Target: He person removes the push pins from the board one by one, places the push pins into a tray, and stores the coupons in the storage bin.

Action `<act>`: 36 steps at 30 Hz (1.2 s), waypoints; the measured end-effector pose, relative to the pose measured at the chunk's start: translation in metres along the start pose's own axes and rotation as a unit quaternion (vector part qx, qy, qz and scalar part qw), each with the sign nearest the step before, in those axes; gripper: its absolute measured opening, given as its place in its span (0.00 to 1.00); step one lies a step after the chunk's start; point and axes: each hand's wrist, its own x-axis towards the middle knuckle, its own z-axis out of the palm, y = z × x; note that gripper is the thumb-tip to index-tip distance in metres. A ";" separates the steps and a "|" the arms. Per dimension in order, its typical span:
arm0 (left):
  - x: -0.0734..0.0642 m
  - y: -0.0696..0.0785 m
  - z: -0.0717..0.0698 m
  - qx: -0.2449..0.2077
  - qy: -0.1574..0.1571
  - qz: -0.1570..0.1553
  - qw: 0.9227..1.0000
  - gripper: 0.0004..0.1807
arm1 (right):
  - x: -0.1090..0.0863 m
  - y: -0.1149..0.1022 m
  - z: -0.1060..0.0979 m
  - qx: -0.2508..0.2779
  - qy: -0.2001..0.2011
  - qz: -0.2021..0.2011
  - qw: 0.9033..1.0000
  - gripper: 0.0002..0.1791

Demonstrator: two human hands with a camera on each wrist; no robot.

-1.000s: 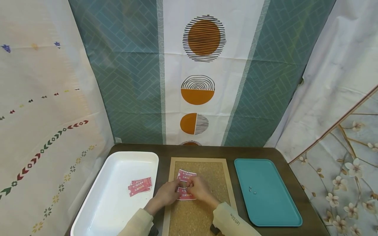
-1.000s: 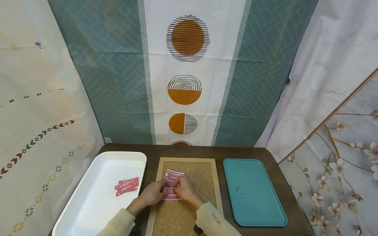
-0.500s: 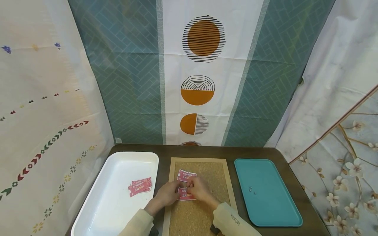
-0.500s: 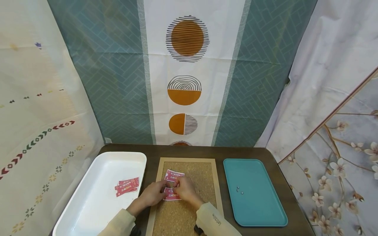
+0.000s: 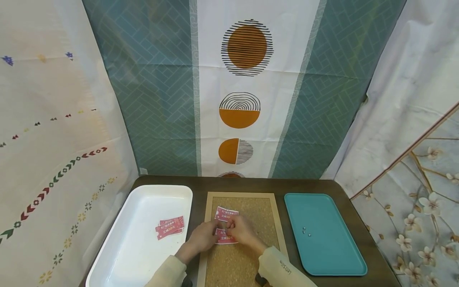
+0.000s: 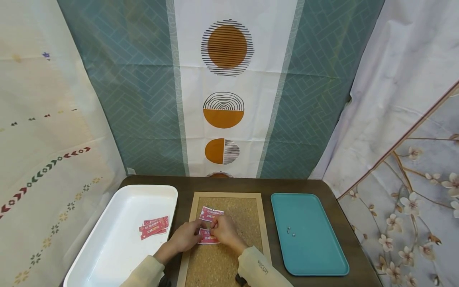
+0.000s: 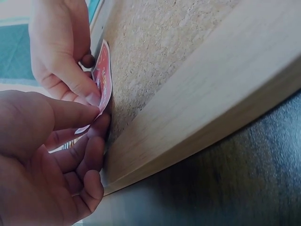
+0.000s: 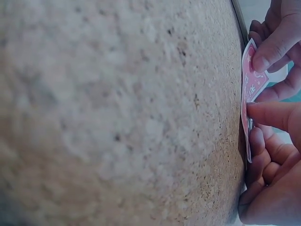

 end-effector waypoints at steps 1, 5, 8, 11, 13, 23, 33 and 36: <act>0.000 0.000 0.000 0.000 0.000 0.000 1.000 0.12 | 0.000 0.000 0.000 0.000 0.000 0.001 1.000 0.07; 0.000 0.000 0.001 -0.001 0.002 -0.003 1.000 0.13 | 0.000 0.001 0.001 0.004 0.001 0.006 1.000 0.07; -0.001 0.000 0.001 -0.003 0.006 -0.002 1.000 0.13 | 0.000 0.000 0.000 0.009 0.000 0.003 1.000 0.07; -0.001 -0.001 0.001 0.001 0.007 0.001 1.000 0.12 | 0.000 0.001 0.000 0.008 -0.001 -0.006 1.000 0.06; -0.002 -0.001 0.001 0.001 0.007 0.004 1.000 0.12 | 0.000 0.001 0.000 0.007 -0.002 -0.010 1.000 0.05; -0.002 -0.001 0.002 0.005 0.011 0.010 1.000 0.11 | -0.001 0.001 0.000 -0.007 -0.006 -0.015 1.000 0.07; -0.004 0.000 0.001 0.010 0.015 0.012 1.000 0.12 | -0.002 0.004 -0.001 -0.010 -0.016 -0.032 0.999 0.09; -0.003 0.002 -0.001 0.009 0.014 0.013 1.000 0.12 | -0.002 0.004 -0.003 -0.017 -0.018 -0.054 0.998 0.08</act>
